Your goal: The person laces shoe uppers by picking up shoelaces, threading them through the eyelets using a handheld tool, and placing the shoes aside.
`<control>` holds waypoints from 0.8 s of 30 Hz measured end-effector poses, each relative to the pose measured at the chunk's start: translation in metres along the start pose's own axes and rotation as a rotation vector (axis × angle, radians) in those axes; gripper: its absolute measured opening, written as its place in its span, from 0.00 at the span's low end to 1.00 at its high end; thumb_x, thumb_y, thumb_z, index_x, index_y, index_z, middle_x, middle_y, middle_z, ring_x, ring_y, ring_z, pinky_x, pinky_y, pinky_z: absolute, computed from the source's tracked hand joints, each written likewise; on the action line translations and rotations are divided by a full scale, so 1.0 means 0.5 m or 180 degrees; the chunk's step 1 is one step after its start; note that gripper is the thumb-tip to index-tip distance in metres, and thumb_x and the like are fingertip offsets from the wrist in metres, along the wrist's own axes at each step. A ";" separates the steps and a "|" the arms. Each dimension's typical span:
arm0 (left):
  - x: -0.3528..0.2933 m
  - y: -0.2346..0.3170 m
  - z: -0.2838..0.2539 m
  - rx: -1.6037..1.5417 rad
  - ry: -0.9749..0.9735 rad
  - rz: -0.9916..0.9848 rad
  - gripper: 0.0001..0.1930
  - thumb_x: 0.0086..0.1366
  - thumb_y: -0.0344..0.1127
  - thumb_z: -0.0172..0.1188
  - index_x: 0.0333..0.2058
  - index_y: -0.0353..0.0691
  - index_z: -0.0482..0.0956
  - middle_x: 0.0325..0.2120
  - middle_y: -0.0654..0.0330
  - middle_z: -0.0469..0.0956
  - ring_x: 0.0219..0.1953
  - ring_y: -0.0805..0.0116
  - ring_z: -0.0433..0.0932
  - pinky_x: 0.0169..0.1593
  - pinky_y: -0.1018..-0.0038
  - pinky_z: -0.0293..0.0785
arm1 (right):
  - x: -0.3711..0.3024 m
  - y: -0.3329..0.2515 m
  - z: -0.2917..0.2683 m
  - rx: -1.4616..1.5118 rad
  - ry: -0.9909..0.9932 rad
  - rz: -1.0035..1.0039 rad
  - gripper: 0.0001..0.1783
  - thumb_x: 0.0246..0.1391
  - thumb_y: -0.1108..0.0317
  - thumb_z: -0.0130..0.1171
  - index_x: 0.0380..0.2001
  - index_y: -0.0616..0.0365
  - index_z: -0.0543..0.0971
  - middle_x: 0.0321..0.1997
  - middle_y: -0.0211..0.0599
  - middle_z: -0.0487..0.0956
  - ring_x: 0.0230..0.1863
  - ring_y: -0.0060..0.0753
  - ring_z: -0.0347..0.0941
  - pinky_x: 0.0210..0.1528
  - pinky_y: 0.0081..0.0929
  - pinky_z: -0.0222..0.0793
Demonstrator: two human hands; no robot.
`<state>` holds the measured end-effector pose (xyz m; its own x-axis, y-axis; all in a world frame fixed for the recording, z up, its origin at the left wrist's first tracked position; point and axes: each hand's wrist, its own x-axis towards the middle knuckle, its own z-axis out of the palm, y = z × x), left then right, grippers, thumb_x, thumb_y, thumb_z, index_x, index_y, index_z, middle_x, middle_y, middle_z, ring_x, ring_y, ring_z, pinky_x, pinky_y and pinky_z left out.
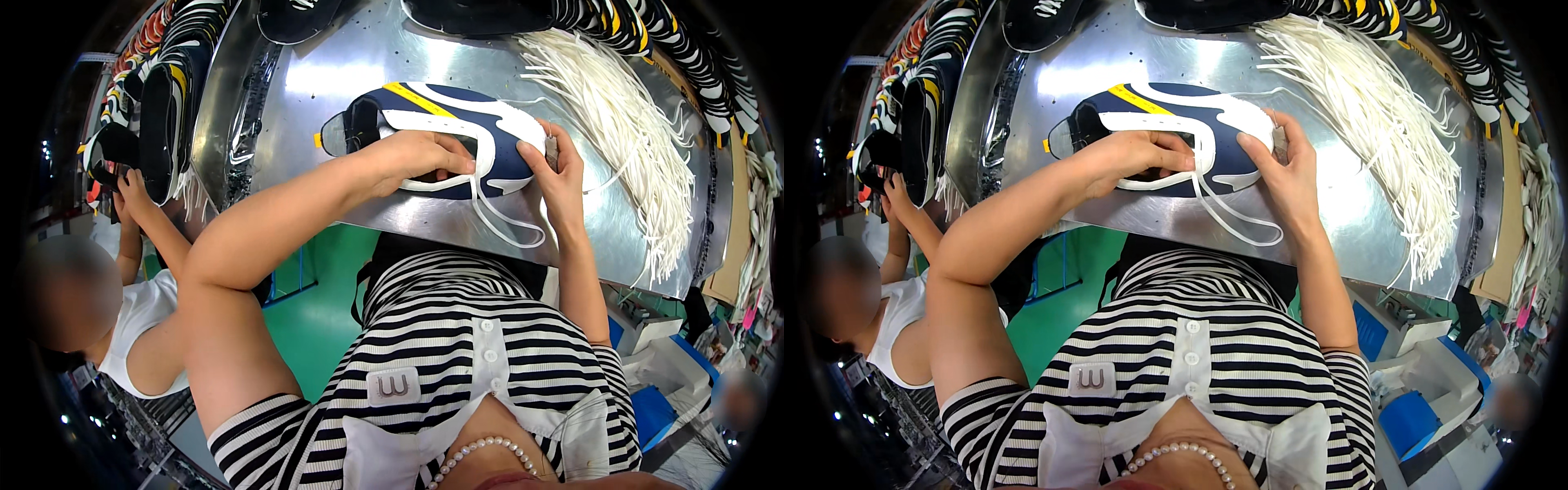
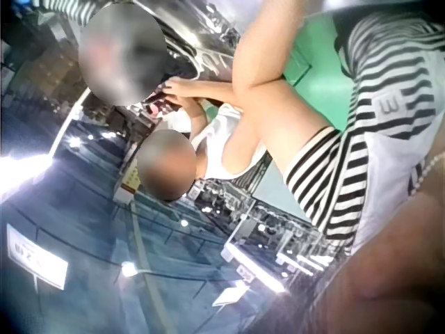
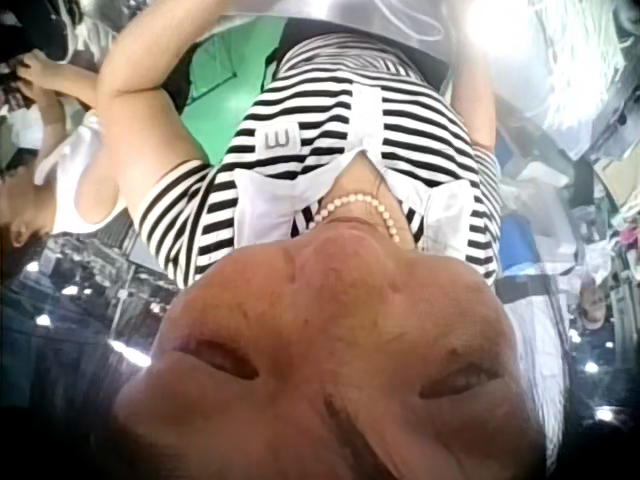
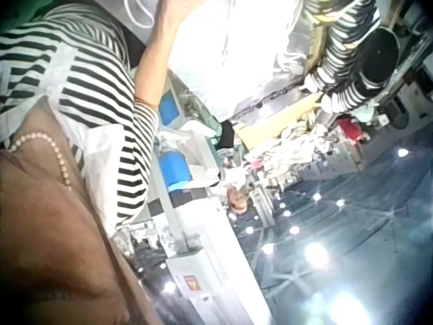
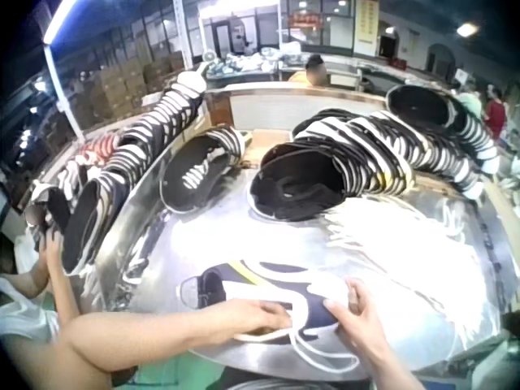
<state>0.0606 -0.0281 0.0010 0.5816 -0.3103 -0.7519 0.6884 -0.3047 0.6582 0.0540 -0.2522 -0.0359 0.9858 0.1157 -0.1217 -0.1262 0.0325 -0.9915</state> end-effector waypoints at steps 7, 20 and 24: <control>0.032 -0.049 -0.005 0.0894 0.1290 0.1563 0.08 0.58 0.34 0.64 0.32 0.35 0.85 0.27 0.59 0.83 0.29 0.74 0.79 0.37 0.76 0.74 | -0.011 -0.003 -0.016 0.0419 0.0359 0.0409 0.20 0.54 0.67 0.66 0.46 0.67 0.77 0.39 0.37 0.80 0.35 0.23 0.76 0.39 0.20 0.73; -0.025 -0.019 0.012 0.2371 0.1763 0.1955 0.06 0.56 0.31 0.64 0.30 0.35 0.83 0.28 0.53 0.82 0.32 0.62 0.81 0.37 0.70 0.75 | -0.040 -0.011 -0.067 0.0063 -0.0239 0.0786 0.24 0.56 0.61 0.65 0.52 0.61 0.74 0.39 0.37 0.81 0.38 0.21 0.76 0.38 0.18 0.70; -0.096 -0.015 -0.068 0.3319 0.3105 0.3019 0.05 0.58 0.26 0.59 0.34 0.35 0.78 0.28 0.53 0.78 0.30 0.57 0.79 0.36 0.66 0.74 | -0.051 -0.016 -0.112 0.0349 -0.0178 0.0536 0.24 0.57 0.61 0.64 0.53 0.63 0.74 0.41 0.35 0.81 0.38 0.19 0.76 0.39 0.17 0.70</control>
<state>0.0422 0.0195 0.0310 0.8895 -0.2135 0.4039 -0.3489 -0.8882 0.2989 0.0361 -0.3111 -0.0276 0.9425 0.1834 -0.2795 -0.3030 0.1154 -0.9460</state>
